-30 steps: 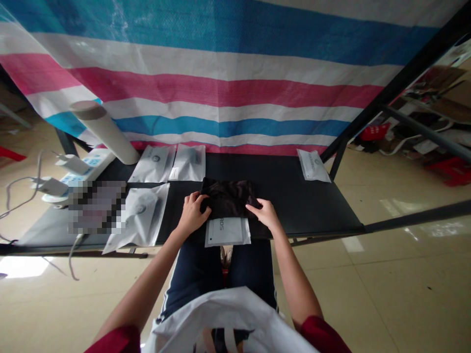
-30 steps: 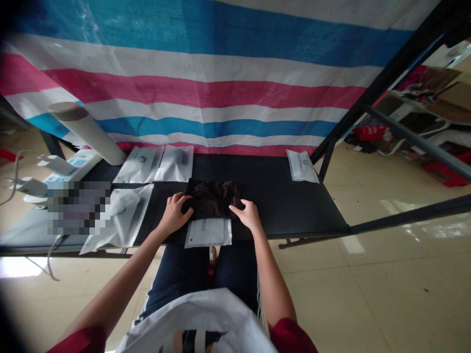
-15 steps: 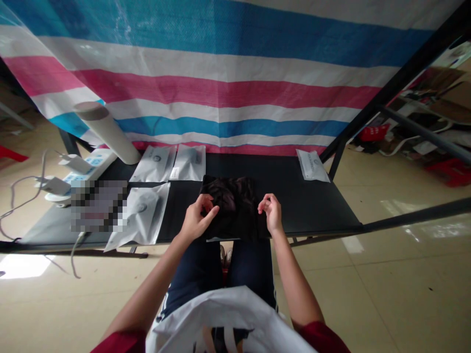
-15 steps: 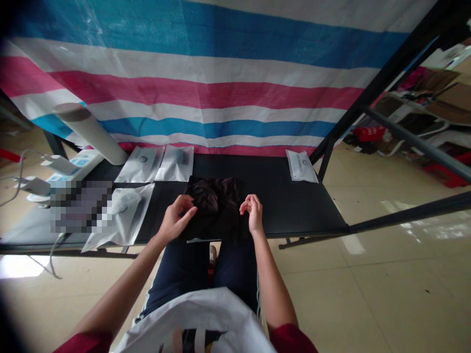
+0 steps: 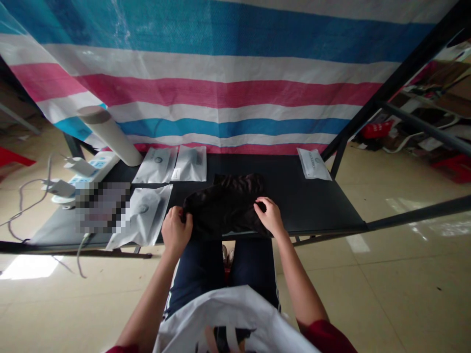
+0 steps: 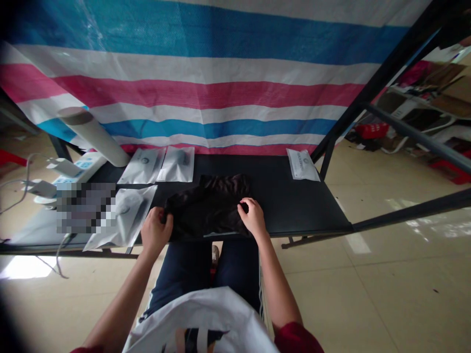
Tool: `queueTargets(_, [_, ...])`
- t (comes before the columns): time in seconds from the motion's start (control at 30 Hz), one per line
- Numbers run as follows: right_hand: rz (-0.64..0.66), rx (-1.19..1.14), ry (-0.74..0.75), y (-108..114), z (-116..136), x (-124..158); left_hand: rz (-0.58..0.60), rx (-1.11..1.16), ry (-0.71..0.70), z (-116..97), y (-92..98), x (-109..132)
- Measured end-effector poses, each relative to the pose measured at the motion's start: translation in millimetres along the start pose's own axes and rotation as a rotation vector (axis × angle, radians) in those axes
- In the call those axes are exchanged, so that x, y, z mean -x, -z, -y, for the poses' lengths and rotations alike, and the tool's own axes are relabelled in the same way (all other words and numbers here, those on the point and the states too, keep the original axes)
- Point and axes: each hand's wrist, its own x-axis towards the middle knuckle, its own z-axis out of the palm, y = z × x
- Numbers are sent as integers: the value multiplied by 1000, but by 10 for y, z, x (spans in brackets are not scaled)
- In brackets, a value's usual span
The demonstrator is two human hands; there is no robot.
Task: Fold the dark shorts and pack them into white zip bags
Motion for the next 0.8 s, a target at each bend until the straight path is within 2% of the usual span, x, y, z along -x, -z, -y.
queueTargets(0.1, [-4,8,18,8,-48,59,8,10,-25,92,-58,101])
queueTargets(0.27, [0,80,45,-12,-27,142,-63,18,-158,117,-127,166])
queueTargets(0.4, [-12,95,62,-8,9,152,47,-17,-274,157,-113,151])
queueTargets(0.53, [-78,101,82,-10,-11,164,91,-64,-234,154,-134,154])
queueTargets(0.67, [-209,107,0,-15,-100,191,113,-103,-245,164,-198,163])
queueTargets(0.8, [-216,110,-56,-21,-155,203,92,-66,-255,218,-248,173])
